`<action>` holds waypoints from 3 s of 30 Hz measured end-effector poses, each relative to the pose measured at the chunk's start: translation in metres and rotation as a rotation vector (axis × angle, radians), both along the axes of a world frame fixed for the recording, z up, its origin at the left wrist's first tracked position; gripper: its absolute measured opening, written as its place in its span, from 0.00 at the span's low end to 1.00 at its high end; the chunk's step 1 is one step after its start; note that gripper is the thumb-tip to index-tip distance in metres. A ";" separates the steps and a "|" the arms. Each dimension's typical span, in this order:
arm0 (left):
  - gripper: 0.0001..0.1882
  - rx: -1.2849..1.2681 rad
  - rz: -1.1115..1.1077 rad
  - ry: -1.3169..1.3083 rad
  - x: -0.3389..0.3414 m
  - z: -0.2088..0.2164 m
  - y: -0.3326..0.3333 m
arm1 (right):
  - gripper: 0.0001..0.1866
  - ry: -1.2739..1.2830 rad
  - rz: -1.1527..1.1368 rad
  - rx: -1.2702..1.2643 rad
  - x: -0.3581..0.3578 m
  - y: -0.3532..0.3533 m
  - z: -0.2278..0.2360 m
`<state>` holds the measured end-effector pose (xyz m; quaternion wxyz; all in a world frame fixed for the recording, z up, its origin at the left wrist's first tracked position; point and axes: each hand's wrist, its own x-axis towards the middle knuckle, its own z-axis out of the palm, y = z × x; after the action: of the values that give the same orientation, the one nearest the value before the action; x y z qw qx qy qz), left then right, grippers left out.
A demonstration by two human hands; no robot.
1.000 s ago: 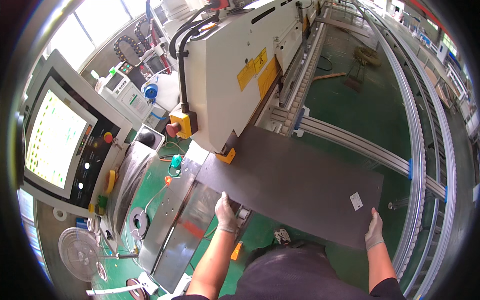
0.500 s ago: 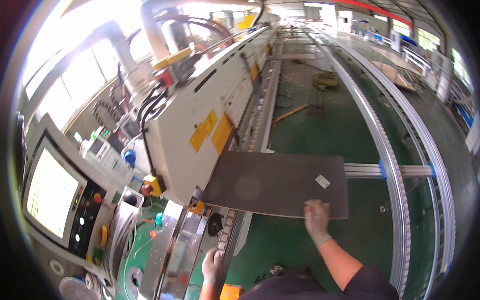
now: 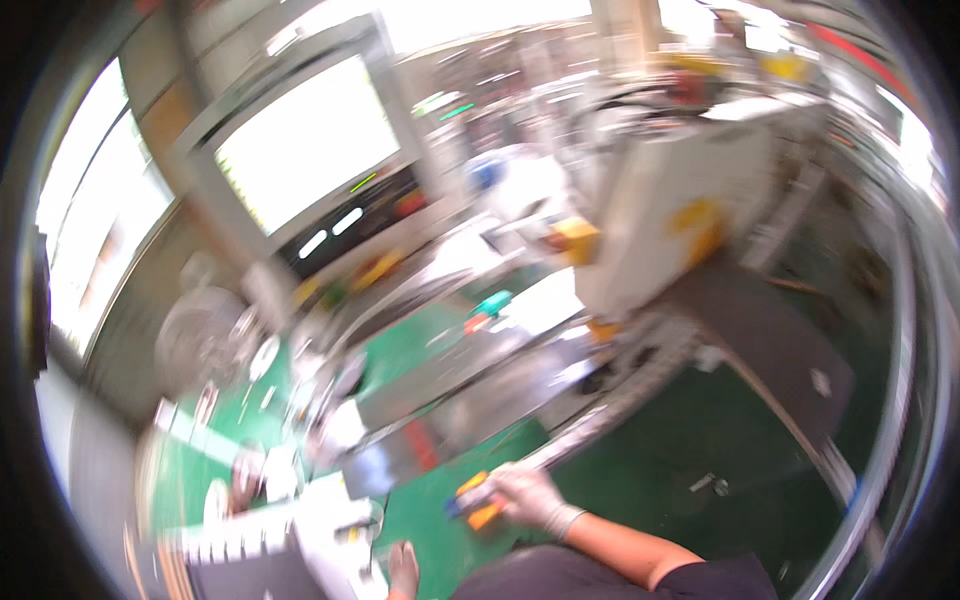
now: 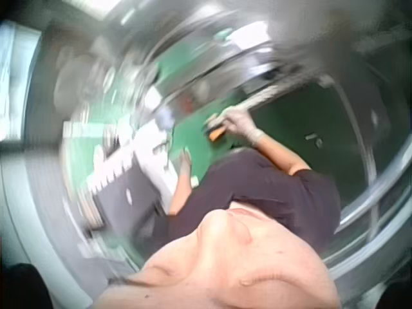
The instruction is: The person picks up large grey panels from a stack one at a time and feeds them individually into an edge-banding machine, repeating this process for multiple panels.
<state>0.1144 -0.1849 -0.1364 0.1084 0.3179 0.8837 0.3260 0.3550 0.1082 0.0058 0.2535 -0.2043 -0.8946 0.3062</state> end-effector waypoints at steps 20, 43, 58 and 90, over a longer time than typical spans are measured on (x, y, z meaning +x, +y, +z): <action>0.36 0.734 1.831 -0.549 -0.076 0.012 -0.279 | 0.20 -0.133 -0.297 0.341 -0.032 -0.042 -0.054; 0.39 1.552 1.451 -1.029 0.111 -0.001 -0.300 | 0.12 -0.122 0.083 0.191 -0.077 -0.139 -0.032; 0.37 1.204 0.629 -1.607 0.104 0.106 -0.197 | 0.21 -0.470 0.526 -1.549 -0.200 -0.278 -0.004; 0.25 0.194 -0.248 -1.225 0.016 0.124 0.007 | 0.30 0.633 -1.712 -0.714 0.312 -0.279 -0.094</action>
<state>0.1303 -0.1775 -0.0122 0.6023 0.1818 0.5842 0.5127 0.6667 -0.1707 -0.0878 0.5416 -0.7572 -0.1894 0.3120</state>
